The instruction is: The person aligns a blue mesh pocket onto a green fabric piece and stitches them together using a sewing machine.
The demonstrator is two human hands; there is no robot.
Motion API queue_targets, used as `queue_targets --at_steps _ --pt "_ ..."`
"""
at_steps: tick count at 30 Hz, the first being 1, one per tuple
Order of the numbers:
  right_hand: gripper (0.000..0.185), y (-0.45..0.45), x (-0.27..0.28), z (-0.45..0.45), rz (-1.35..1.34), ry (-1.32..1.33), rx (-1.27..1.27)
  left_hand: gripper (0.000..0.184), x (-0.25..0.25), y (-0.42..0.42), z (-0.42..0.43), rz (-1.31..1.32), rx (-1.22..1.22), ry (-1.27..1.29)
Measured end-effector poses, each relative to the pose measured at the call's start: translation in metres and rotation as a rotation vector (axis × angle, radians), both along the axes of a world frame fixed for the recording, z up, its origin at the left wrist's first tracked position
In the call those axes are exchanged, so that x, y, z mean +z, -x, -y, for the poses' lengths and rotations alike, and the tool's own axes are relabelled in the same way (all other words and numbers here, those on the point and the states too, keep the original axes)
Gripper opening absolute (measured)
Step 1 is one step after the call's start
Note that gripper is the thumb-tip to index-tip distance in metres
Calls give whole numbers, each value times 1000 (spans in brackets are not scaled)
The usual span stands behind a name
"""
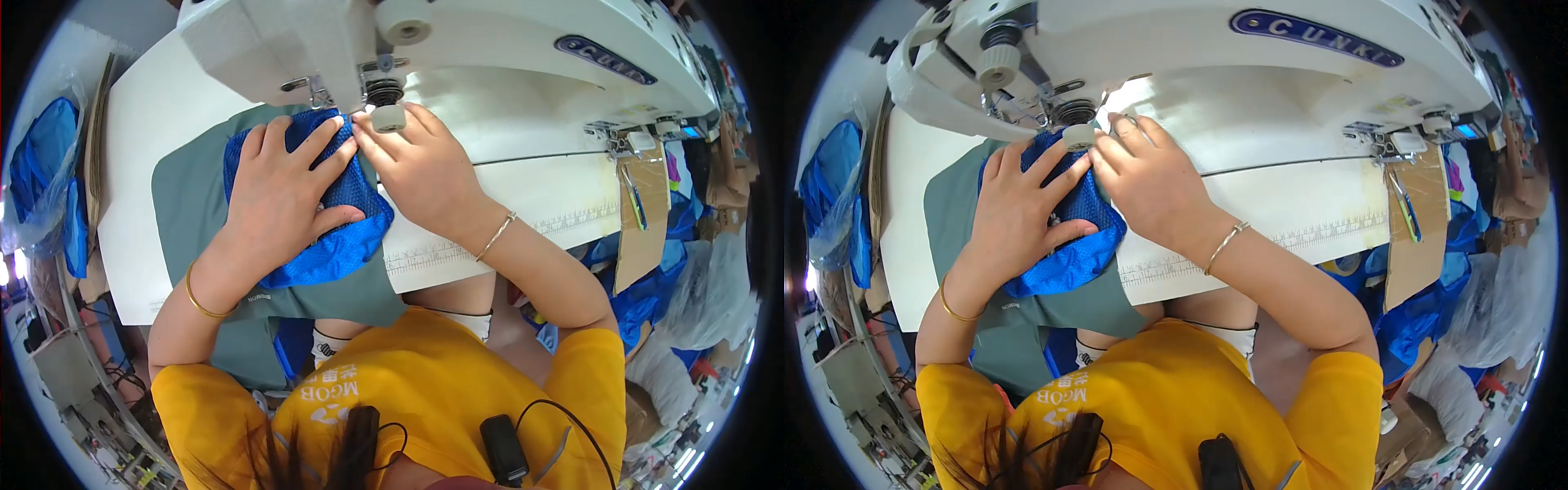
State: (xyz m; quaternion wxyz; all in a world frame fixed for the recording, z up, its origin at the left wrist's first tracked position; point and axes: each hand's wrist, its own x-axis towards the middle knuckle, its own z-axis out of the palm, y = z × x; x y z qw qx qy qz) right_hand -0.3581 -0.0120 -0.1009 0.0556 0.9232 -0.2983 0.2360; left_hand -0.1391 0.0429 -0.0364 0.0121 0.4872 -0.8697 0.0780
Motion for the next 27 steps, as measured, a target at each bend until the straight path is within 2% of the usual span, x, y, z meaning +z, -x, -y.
queue_targets --at_steps 5,7,14,20,22,27 --pt "29 0 5 3 6 9 26 72 -3 -4 0 -85 37 -83" --pt "48 1 6 4 -26 -46 16 72 -8 -6 -1 -91 43 -53" --pt "49 2 7 4 -77 -48 5 73 -12 -7 1 -107 47 -41" --pt "46 0 4 6 -29 -30 15 69 -12 -8 3 -130 14 20" --pt "33 -2 3 5 32 -1 22 70 -10 -7 4 -130 15 12" --pt "33 -6 8 2 -33 -27 12 71 -10 -10 4 -110 24 10"
